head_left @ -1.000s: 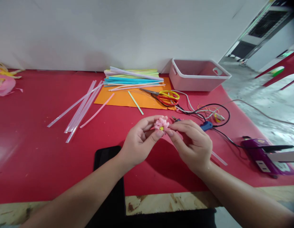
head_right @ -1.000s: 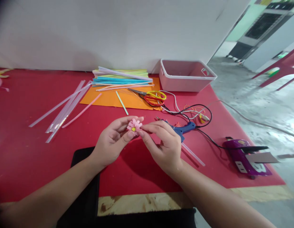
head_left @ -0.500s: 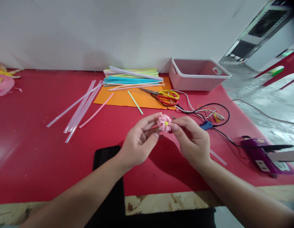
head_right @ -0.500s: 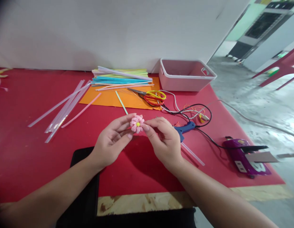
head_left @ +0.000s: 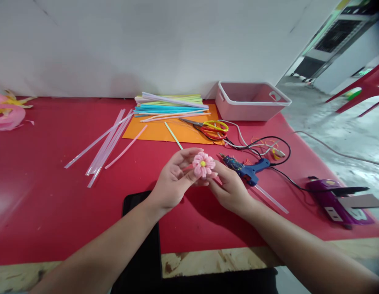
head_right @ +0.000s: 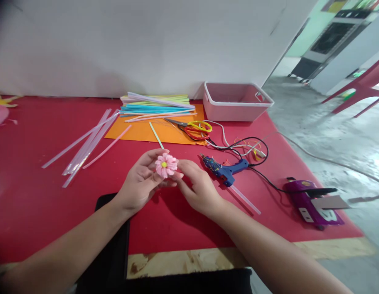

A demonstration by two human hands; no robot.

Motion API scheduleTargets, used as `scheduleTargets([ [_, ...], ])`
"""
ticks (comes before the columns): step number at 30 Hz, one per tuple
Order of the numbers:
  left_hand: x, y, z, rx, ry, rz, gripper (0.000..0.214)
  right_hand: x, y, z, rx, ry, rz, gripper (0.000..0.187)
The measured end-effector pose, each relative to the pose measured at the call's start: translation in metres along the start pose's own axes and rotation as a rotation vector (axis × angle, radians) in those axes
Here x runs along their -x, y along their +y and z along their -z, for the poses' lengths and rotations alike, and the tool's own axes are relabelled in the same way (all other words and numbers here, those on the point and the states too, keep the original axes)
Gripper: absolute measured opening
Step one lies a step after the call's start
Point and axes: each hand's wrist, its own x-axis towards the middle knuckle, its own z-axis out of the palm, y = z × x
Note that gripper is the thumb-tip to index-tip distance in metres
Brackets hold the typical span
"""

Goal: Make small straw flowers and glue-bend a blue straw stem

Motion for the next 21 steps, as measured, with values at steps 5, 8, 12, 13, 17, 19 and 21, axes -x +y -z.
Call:
scheduleTargets([
  [5, -0.001, -0.003, 0.002, -0.037, 0.012, -0.025, 0.042, 0.001, 0.001, -0.003, -0.025, 0.004, -0.036, 0.020],
  [8, 0.000, -0.002, 0.002, -0.163, 0.093, -0.103, 0.046, -0.001, 0.003, -0.004, -0.034, 0.014, -0.035, 0.021],
  [12, 0.006, -0.001, 0.002, -0.382, 0.108, -0.211, 0.041, -0.002, 0.010, -0.007, 0.002, 0.026, 0.000, 0.021],
  [13, 0.007, -0.002, 0.003, -0.442, 0.101, -0.242, 0.040, -0.002, 0.011, -0.007, 0.014, 0.027, 0.008, 0.021],
  [17, 0.011, -0.009, 0.004, -0.668, 0.098, -0.381, 0.037, -0.003, 0.016, -0.008, 0.061, 0.049, 0.033, 0.020],
  [19, 0.009, -0.008, 0.005, -0.727, 0.071, -0.429, 0.039, -0.004, 0.018, -0.007, 0.079, 0.075, 0.038, 0.021],
  [21, 0.006, 0.002, 0.006, -0.817, 0.009, -0.459, 0.047, -0.005, 0.018, -0.005, 0.092, 0.111, 0.034, 0.021],
])
